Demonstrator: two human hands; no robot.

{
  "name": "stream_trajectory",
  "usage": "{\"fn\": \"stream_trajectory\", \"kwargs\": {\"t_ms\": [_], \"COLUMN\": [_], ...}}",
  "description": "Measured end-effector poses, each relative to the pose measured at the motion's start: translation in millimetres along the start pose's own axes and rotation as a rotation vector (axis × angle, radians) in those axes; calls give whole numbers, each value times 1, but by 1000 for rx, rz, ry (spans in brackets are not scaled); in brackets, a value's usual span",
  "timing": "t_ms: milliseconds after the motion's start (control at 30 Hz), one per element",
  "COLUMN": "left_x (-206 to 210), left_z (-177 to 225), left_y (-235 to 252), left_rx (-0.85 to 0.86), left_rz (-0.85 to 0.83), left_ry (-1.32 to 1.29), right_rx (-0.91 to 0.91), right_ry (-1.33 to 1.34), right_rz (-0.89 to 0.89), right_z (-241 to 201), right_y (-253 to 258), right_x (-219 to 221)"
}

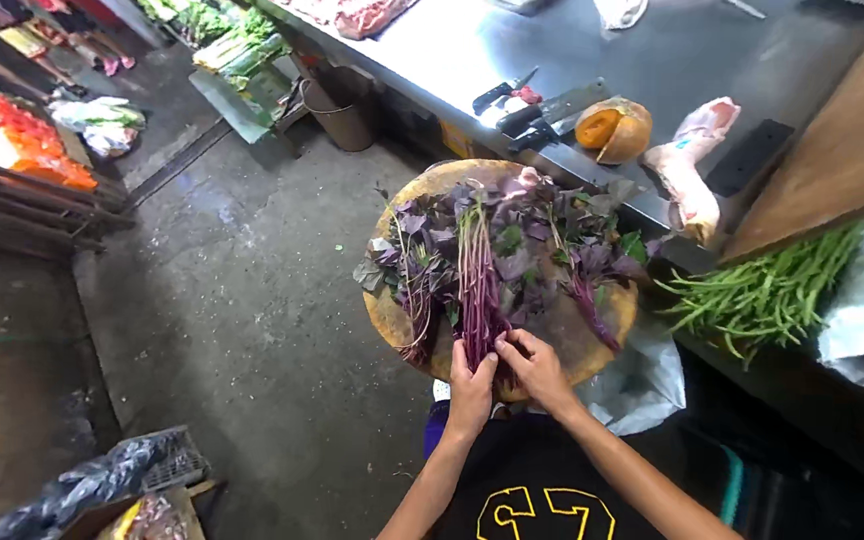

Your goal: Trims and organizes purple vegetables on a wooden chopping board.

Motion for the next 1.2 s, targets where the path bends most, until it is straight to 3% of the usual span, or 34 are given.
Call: {"fn": "stream_trajectory", "kwargs": {"t_ms": [133, 267, 367, 467, 600, 733, 833, 1033, 1133, 1200], "left_x": [-21, -42, -38, -24, -10, -11, -14, -4, -1, -5], "left_z": [23, -30, -59, -63, -58, -64, -63, -53, -52, -54], "left_y": [6, 9, 2, -6, -9, -8, -8, -4, -2, -4], "left_rx": [98, -87, -207, -253, -306, -330, -373, -427, -514, -604], "left_rz": [161, 171, 104, 90, 84, 33, -4, 19, 88, 229], "left_ry": [-88, 96, 88, -139, -371, -299, -306, -537, -678, -724], "right_rx": [-116, -299, -410, -211, 152, 183, 222, 294, 220, 147], "right_ry": [251, 414, 336, 78, -102, -217, -231, 105, 183, 217], "right_rz": [43, -57, -135, -130, -207, -229, -304, -445, -366, -260], "right_z": [-69, -121, -141, -112, -20, 34, 33, 11, -34, -69], "right_y": [-9, -26, -39, -25, 3, 13, 14, 19, 23, 29], "right_x": [-39, -79, -82, -53, 12, 42, 39, 29, -2, -35]}}
Point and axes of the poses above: each hand's wrist, its own y-axis towards the middle knuckle, its own x-axis out of the palm, z = x × y, the point moved 9 cm from there along y, towards the middle knuckle, and after that the axes turned 10 degrees about x, right-handed, at the moved point
